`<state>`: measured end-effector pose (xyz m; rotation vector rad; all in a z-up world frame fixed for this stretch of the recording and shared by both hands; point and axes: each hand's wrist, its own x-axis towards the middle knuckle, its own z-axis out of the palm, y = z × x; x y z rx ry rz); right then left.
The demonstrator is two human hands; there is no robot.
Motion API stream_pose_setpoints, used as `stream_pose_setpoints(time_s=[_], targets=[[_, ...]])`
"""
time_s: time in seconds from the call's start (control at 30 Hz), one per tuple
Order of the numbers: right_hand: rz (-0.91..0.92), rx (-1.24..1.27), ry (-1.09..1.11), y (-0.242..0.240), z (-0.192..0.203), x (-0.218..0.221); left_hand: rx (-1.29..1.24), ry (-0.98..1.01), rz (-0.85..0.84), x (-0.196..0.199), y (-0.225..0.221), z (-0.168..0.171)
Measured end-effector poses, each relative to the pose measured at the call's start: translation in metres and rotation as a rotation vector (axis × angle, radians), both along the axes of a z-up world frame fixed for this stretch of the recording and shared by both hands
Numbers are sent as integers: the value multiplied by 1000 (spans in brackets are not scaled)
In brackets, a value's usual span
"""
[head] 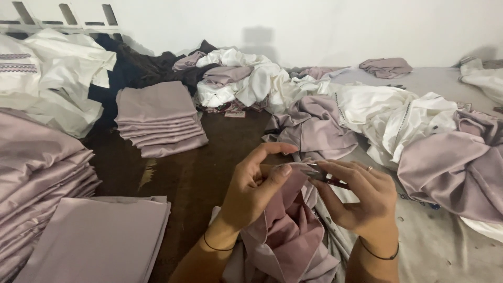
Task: Trimming loose threads from fabric pieces using small scissors in a garment factory.
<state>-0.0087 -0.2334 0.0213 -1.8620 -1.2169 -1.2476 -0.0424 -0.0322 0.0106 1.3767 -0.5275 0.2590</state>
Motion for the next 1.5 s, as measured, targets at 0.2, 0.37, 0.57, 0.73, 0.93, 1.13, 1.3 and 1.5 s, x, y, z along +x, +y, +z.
stream_pose_setpoints(time_s=[0.2,0.37,0.57,0.73,0.93,1.13,1.3,1.5], targets=[[-19,-25,7,-1,2,-3,253,-285,300,-9,-6,-3],[-13,-23,13,-3,1,-5,291,-507,418,-13,-12,1],[19,-19,-7,-2,3,-6,236,-519,415,-15,-12,5],[22,-17,-81,0,-1,-2,218,-462,406,-19,-13,8],[35,4,-92,-1,-5,1,220,-366,368,-20,-9,4],[53,14,-42,-1,-6,-1,207,-288,331,-19,-8,2],[49,5,-19,-1,-7,0,241,-336,375,-20,-10,3],[64,-1,-58,-1,-4,0,205,-354,302,-20,-9,7]])
